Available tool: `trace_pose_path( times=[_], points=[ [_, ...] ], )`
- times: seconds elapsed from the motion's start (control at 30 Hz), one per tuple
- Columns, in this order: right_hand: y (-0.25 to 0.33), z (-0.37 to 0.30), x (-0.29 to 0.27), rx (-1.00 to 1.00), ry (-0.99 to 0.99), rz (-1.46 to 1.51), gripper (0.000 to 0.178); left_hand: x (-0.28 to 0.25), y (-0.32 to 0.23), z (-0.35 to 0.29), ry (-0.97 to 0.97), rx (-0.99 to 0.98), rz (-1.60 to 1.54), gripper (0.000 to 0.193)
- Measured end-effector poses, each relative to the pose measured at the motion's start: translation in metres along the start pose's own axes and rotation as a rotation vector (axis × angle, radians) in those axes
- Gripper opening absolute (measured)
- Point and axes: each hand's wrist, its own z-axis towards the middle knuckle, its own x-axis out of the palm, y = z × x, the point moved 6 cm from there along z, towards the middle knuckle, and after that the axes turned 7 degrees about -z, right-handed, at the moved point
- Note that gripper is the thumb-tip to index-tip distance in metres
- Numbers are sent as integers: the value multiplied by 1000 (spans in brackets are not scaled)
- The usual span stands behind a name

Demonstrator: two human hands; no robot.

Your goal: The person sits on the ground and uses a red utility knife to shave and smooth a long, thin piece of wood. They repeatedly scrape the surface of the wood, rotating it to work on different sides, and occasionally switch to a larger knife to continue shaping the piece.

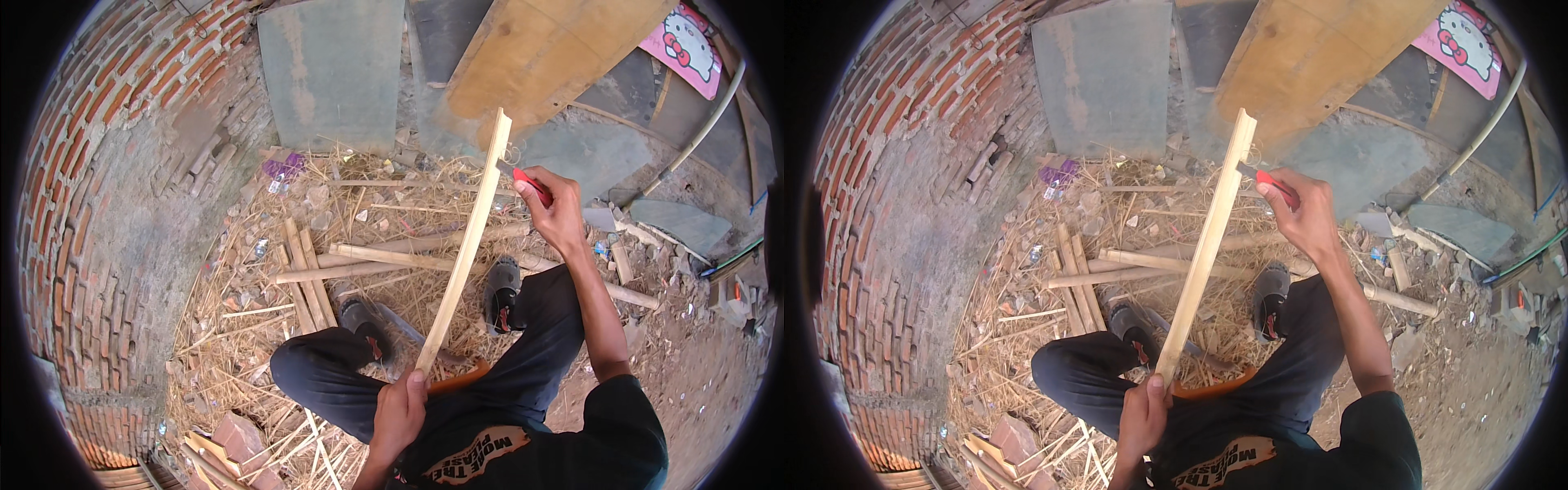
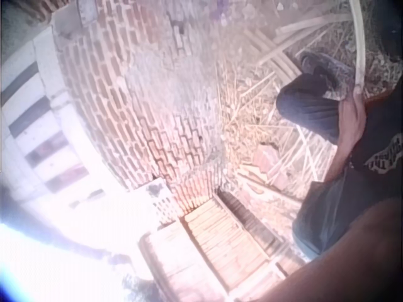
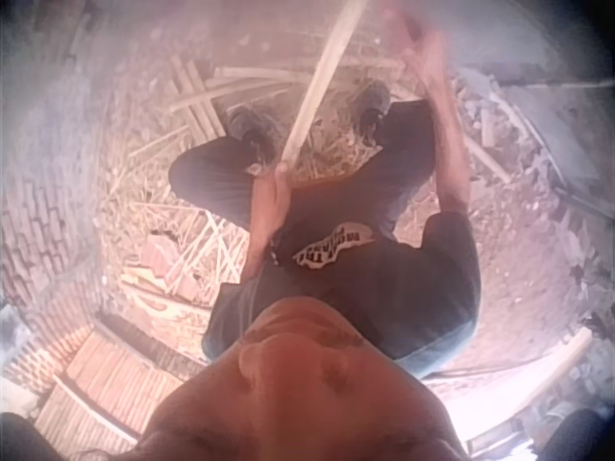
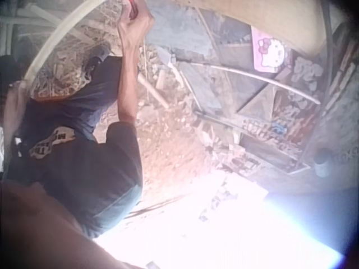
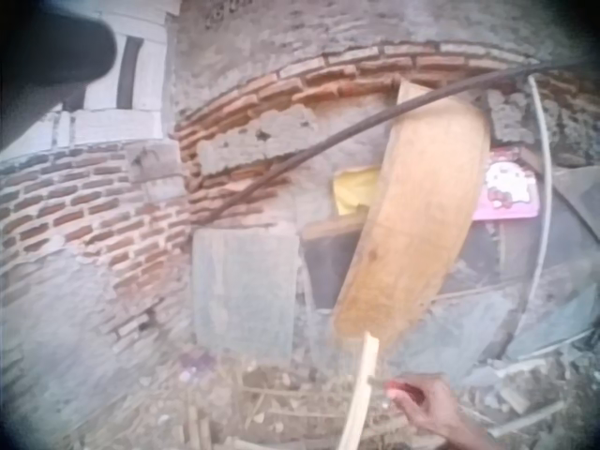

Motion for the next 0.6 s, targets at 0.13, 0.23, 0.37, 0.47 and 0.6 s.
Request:
trace_pose_path(
  times=[0.13, 0.23, 0.37, 0.47, 0.6],
  points=[
    [-28, 20, -24, 202, -43, -27, 31, -1, 15, -5, 7, -31, -90, 52],
    [-28, 9, -19, 197, -25, 122, 34, -6, 24, 3, 26, -117, -200, 55],
    [8, -13, -5, 180, 198, -9, 31, -6, 33, 18, 116, -205, -404, 58],
    [11, -36, 11, 31, 525, -320, 28, -11, 32, 29, 144, -192, -509, 60],
    [14, -51, 18, 12, 610, -422, 27, -15, 25, 36, 105, -165, -525, 59]
  ],
)
